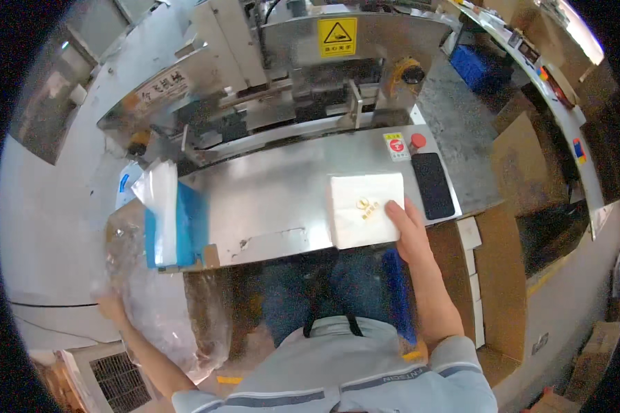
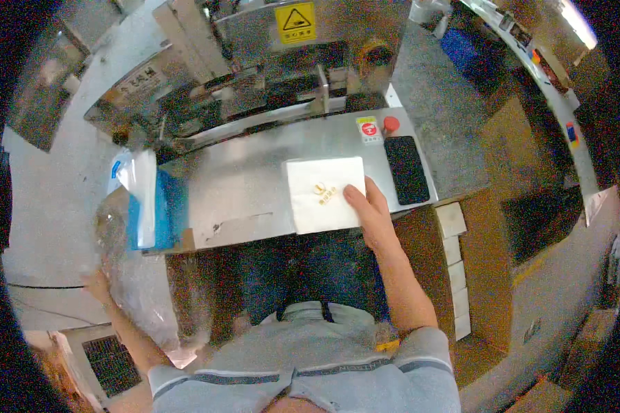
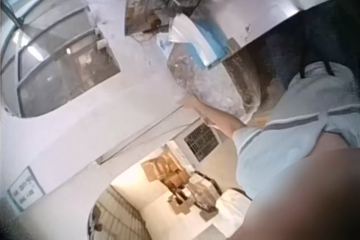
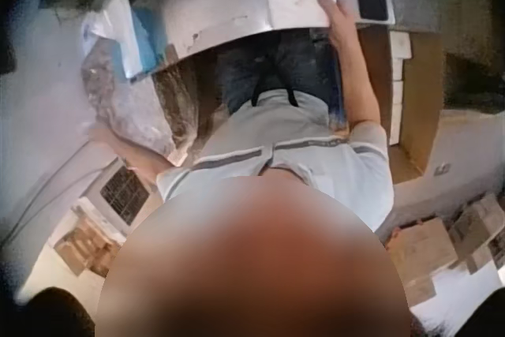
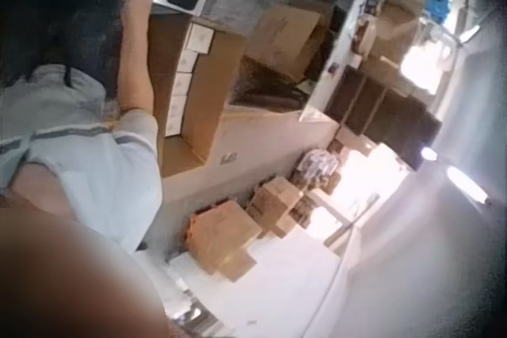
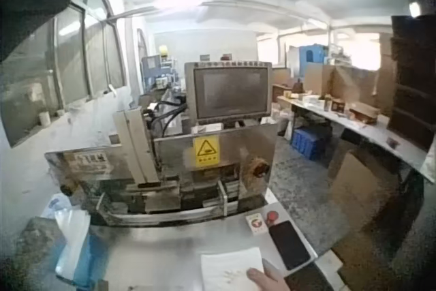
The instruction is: Packaging paper boxes into plastic bags using a heat sealer and placing them into a large cardboard box.
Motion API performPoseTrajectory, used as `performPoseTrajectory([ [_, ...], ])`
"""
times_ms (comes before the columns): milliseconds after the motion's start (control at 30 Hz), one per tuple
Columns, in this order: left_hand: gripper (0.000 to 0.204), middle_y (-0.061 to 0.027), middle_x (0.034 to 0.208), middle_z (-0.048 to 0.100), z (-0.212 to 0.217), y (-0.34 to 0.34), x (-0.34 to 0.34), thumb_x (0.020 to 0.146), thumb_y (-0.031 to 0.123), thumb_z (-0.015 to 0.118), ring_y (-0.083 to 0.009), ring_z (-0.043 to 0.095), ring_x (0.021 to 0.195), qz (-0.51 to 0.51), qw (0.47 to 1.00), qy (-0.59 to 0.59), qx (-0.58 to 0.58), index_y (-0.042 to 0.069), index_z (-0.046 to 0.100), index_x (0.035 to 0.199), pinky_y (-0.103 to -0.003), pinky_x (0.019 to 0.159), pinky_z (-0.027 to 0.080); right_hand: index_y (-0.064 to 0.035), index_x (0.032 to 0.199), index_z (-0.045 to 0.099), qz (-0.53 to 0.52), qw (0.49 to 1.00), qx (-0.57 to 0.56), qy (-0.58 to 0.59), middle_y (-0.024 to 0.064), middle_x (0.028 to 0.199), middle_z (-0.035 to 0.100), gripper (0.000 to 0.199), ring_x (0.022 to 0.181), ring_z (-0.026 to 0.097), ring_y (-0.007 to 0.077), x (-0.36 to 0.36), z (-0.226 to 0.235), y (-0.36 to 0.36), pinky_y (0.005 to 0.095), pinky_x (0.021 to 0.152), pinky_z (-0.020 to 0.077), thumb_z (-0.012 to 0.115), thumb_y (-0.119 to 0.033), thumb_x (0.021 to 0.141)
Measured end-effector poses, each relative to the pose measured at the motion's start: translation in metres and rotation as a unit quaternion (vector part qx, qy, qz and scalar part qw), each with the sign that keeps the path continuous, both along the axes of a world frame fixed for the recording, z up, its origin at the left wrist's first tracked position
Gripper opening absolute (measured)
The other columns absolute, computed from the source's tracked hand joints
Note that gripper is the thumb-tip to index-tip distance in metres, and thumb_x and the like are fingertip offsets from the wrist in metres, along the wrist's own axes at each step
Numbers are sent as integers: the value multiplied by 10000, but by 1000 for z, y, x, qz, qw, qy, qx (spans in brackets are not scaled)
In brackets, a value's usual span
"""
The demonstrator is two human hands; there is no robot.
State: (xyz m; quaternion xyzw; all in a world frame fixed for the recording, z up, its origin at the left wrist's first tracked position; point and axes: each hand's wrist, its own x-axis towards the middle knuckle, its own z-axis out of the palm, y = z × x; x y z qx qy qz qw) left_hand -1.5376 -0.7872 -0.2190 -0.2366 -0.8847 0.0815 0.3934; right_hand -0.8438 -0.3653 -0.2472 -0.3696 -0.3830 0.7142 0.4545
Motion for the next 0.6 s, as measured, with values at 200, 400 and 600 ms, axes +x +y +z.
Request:
performPoseTrajectory([
  [200, 458, -129, 1315, 545, 37, 115, 206, 948, 175, 580, -209, 512, 1206, -228, 807, -387, 383, -11, 465, 1350, -338, 1032, 396, 40, 1296, 500, 126, 982, 47, -133, 118, 1107, 641, 546, 971, 608, 170, -42, 35, -9, 308, 865, 476, 688, -226, 858],
  [400, 836, -211, 1385, 462, 11, 246, 385, 788, 196, 746, -278, 472, 1262, -496, 524, -676, 148, -44, 287, 1445, -370, 1064, 359, 15, 1372, 452, 378, 879, 204, -206, 117, 1215, 594, 660, 1080, 564, 152, -89, 64, -26, 294, 925, 454, 740, -160, 805],
  [600, 668, -136, 1248, 550, -2, 291, 442, 852, 78, 688, -184, 530, 1160, -434, 261, -813, 288, -36, 324, 1400, -320, 982, 433, -2, 1422, 336, 68, 981, 130, -130, 153, 1259, 566, 794, 1147, 549, 230, -63, 39, -29, 358, 987, 433, 766, -205, 785],
])
